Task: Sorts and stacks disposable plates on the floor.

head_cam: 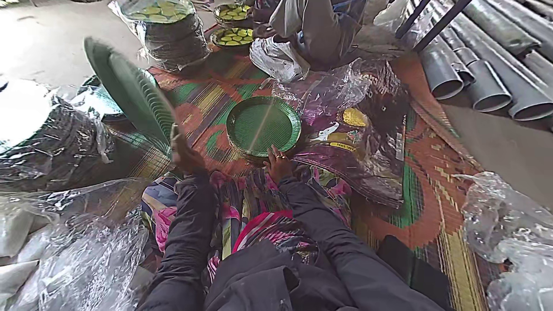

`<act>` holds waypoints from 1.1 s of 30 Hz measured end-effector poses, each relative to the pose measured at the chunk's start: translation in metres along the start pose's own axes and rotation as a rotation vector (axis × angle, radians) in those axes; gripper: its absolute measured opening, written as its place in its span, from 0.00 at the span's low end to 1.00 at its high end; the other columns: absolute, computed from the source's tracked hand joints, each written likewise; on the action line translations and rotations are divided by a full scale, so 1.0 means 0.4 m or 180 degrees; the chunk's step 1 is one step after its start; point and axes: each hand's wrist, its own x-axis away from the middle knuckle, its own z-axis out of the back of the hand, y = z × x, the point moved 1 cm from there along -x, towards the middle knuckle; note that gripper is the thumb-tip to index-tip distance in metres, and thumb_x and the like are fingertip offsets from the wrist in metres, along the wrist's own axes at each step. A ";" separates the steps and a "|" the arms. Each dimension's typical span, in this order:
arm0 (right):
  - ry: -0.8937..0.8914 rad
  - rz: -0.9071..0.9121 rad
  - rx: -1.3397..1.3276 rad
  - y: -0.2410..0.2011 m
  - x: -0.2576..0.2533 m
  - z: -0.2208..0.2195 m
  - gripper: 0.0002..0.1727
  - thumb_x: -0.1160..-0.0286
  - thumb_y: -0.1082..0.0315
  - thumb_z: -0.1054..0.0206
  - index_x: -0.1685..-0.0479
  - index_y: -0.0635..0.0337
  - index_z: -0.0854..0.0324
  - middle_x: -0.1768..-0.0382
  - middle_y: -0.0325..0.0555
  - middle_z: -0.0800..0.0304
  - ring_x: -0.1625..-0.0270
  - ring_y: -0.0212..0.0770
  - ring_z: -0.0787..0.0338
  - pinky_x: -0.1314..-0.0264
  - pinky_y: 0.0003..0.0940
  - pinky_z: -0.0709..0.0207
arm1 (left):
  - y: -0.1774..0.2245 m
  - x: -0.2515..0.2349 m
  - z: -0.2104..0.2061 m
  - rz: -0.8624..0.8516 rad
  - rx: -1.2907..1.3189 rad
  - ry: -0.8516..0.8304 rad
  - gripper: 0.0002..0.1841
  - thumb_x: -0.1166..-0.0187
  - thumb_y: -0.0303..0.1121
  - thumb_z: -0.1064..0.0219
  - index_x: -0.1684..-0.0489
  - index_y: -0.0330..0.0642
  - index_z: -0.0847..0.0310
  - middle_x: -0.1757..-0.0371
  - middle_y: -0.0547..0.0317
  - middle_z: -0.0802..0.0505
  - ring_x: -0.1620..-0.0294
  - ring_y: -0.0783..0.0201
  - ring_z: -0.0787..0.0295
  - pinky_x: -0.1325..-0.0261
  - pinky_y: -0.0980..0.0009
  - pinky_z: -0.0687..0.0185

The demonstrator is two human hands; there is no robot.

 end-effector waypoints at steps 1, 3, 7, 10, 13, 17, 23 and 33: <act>0.0116 0.0031 -0.0012 0.000 0.002 -0.002 0.29 0.18 0.61 0.32 0.21 0.70 0.24 0.18 0.70 0.28 0.26 0.73 0.18 0.29 0.66 0.24 | 0.011 0.014 -0.009 -0.0323 0.0594 -0.0479 0.21 0.08 0.25 0.57 0.34 0.19 0.21 0.22 0.31 0.18 0.18 0.46 0.21 0.14 0.57 0.29; 0.0150 -0.0042 -0.0007 -0.009 0.004 0.010 0.31 0.18 0.62 0.32 0.19 0.70 0.27 0.17 0.70 0.30 0.23 0.73 0.21 0.26 0.67 0.27 | 0.033 0.068 -0.058 -0.1143 0.0683 -0.1077 0.18 0.13 0.19 0.51 0.38 0.22 0.16 0.22 0.33 0.17 0.15 0.41 0.25 0.11 0.48 0.34; -0.0168 -0.0470 0.0400 -0.028 0.017 0.032 0.20 0.18 0.65 0.36 0.39 0.73 0.14 0.37 0.74 0.13 0.28 0.73 0.18 0.20 0.65 0.32 | 0.017 0.175 -0.169 -0.1503 0.0044 -0.2913 0.18 0.17 0.16 0.46 0.42 0.35 0.09 0.21 0.50 0.14 0.06 0.35 0.43 0.09 0.26 0.73; -0.0191 -0.0772 0.0558 -0.006 0.029 0.011 0.17 0.15 0.64 0.38 0.42 0.67 0.11 0.37 0.64 0.10 0.30 0.66 0.14 0.22 0.63 0.30 | -0.030 0.208 -0.213 -0.1006 -0.0396 -0.3276 0.19 0.13 0.24 0.44 0.30 0.43 0.14 0.09 0.48 0.29 0.03 0.34 0.57 0.13 0.20 0.81; 0.0590 -0.0455 0.0542 -0.035 0.047 0.016 0.14 0.19 0.69 0.36 0.45 0.66 0.09 0.43 0.63 0.06 0.37 0.65 0.09 0.29 0.61 0.22 | -0.029 0.190 -0.196 -0.0427 -0.0889 -0.3249 0.36 0.17 0.45 0.31 0.08 0.52 0.37 0.02 0.37 0.53 0.03 0.29 0.70 0.13 0.21 0.72; 0.0374 0.0467 0.0485 -0.062 0.042 -0.007 0.33 0.26 0.67 0.28 0.18 0.62 0.26 0.18 0.62 0.24 0.16 0.68 0.27 0.16 0.69 0.38 | -0.029 0.178 -0.187 0.0004 -0.0909 -0.3457 0.47 0.17 0.51 0.31 0.02 0.47 0.57 0.03 0.30 0.59 0.02 0.32 0.70 0.08 0.29 0.68; -0.0868 -0.0348 0.0285 -0.053 0.022 -0.002 0.35 0.16 0.56 0.34 0.13 0.62 0.33 0.13 0.61 0.33 0.08 0.62 0.40 0.08 0.69 0.57 | -0.011 0.194 -0.184 -0.0382 -0.0908 -0.4290 0.43 0.18 0.55 0.31 0.03 0.57 0.47 0.01 0.50 0.50 0.01 0.39 0.69 0.10 0.26 0.70; -0.1602 -0.0496 0.0633 -0.044 -0.017 0.018 0.42 0.13 0.50 0.40 0.03 0.52 0.52 0.06 0.58 0.47 0.03 0.59 0.54 0.06 0.71 0.73 | -0.015 0.166 -0.161 0.0341 -0.0575 -0.3445 0.48 0.24 0.36 0.22 0.05 0.40 0.50 0.08 0.29 0.40 0.07 0.27 0.49 0.11 0.35 0.44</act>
